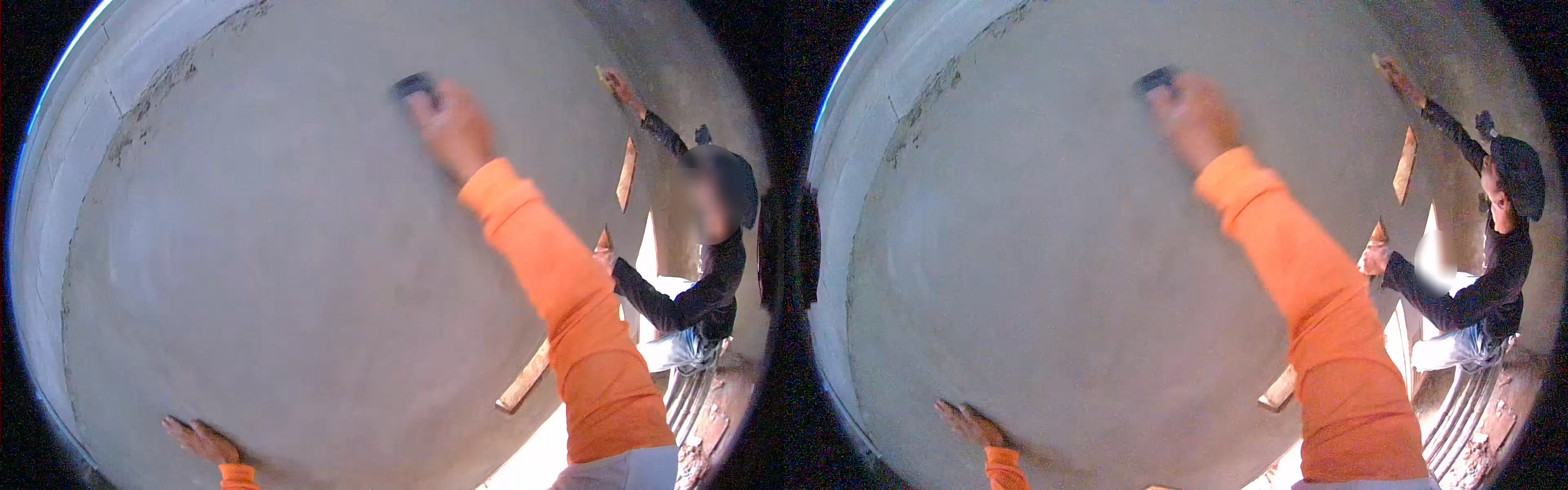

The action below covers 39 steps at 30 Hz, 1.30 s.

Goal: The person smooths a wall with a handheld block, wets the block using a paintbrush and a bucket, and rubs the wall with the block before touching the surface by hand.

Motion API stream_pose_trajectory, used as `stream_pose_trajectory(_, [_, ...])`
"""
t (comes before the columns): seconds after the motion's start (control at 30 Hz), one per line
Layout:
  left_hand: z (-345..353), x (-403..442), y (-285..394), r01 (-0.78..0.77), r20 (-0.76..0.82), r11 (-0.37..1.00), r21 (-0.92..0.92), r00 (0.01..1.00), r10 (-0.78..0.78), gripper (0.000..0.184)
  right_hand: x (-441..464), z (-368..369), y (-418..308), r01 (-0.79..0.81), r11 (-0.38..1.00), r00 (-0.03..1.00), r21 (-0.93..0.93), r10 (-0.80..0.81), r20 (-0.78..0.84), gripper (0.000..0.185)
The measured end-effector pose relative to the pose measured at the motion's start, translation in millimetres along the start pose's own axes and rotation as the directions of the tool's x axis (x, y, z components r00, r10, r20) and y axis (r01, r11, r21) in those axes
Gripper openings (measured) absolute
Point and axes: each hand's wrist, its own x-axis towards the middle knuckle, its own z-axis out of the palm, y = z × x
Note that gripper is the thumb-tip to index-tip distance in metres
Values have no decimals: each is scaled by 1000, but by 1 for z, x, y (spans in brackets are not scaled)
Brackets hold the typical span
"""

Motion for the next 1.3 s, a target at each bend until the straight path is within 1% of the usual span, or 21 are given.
stream_pose_trajectory(0.03, [-1,-1,0,-53,-7,997,-50,999,52,57,10,0,38,-75,995,988,-67,65,-142,41])
stream_pose_trajectory(0.13, [3,-1,-3,-38,8,998,-39,999,39,57,-44,-24,76,-353,927,926,-126,328,-186,41])
stream_pose_trajectory(0.2, [0,-1,5,-21,-16,998,-66,1000,20,58,-119,-12,35,-144,966,989,-215,133,-64,36])
stream_pose_trajectory(0.23, [-5,-1,12,8,25,997,-77,1000,-7,60,-152,-3,1,46,992,989,-120,-28,144,34])
stream_pose_trajectory(0.3, [-11,1,8,35,54,997,-73,998,-31,61,-173,23,-56,531,843,835,80,-537,122,33])
stream_pose_trajectory(0.37, [-4,3,6,12,45,990,-137,999,-6,63,-114,37,-89,537,841,833,74,-542,116,35])
stream_pose_trajectory(0.53, [-10,-3,6,18,62,986,-163,998,-8,62,29,45,-25,164,985,967,-52,-171,-190,47])
stream_pose_trajectory(0.57, [-8,-1,4,13,56,985,-170,998,-4,61,34,16,-13,28,997,990,-72,-38,-136,52])
stream_pose_trajectory(0.6, [-6,2,2,12,61,983,-185,998,0,61,37,-2,17,-214,976,971,-28,209,-111,54])
stream_pose_trajectory(0.7, [-4,0,4,-22,27,983,-182,999,27,61,-28,-22,109,-415,892,899,-178,372,-230,58])
stream_pose_trajectory(0.73, [-8,0,6,-27,26,984,-174,999,32,60,-73,-14,102,-311,906,933,-287,234,-273,56])
stream_pose_trajectory(0.77, [-9,1,9,-34,16,986,-161,999,37,60,-112,-13,64,-372,907,928,-196,365,-74,48])
stream_pose_trajectory(0.8, [-9,2,9,-64,-9,985,-158,998,63,59,-146,-14,18,-152,976,977,-156,173,128,37])
stream_pose_trajectory(0.83, [-10,2,7,-70,-10,984,-164,998,69,59,-168,15,1,346,938,938,-8,-346,-33,29])
stream_pose_trajectory(0.87, [-11,2,6,-69,-3,987,-148,998,69,60,-160,12,-43,537,841,830,64,-540,138,30])
stream_pose_trajectory(0.93, [-6,6,8,-63,-4,988,-141,998,63,61,-99,36,-76,517,855,850,23,-517,105,34])
stream_pose_trajectory(1.0, [-6,6,0,-110,-4,985,-134,994,111,62,-16,38,-70,241,970,971,31,-241,-6,39])
stream_pose_trajectory(1.13, [-4,7,-2,-65,24,987,-146,997,70,63,48,13,55,-193,972,961,-133,160,-227,49])
stream_pose_trajectory(1.2, [-7,7,-1,-136,-21,980,-145,991,135,63,-15,9,69,-201,945,952,-258,126,-281,51])
stream_pose_trajectory(1.27, [-9,7,4,-109,-24,984,-138,994,107,62,-83,0,13,-125,976,989,-178,137,57,48])
stream_pose_trajectory(1.3, [-10,9,6,-104,-35,988,-118,994,100,62,-78,14,-11,74,986,996,-148,-66,57,45])
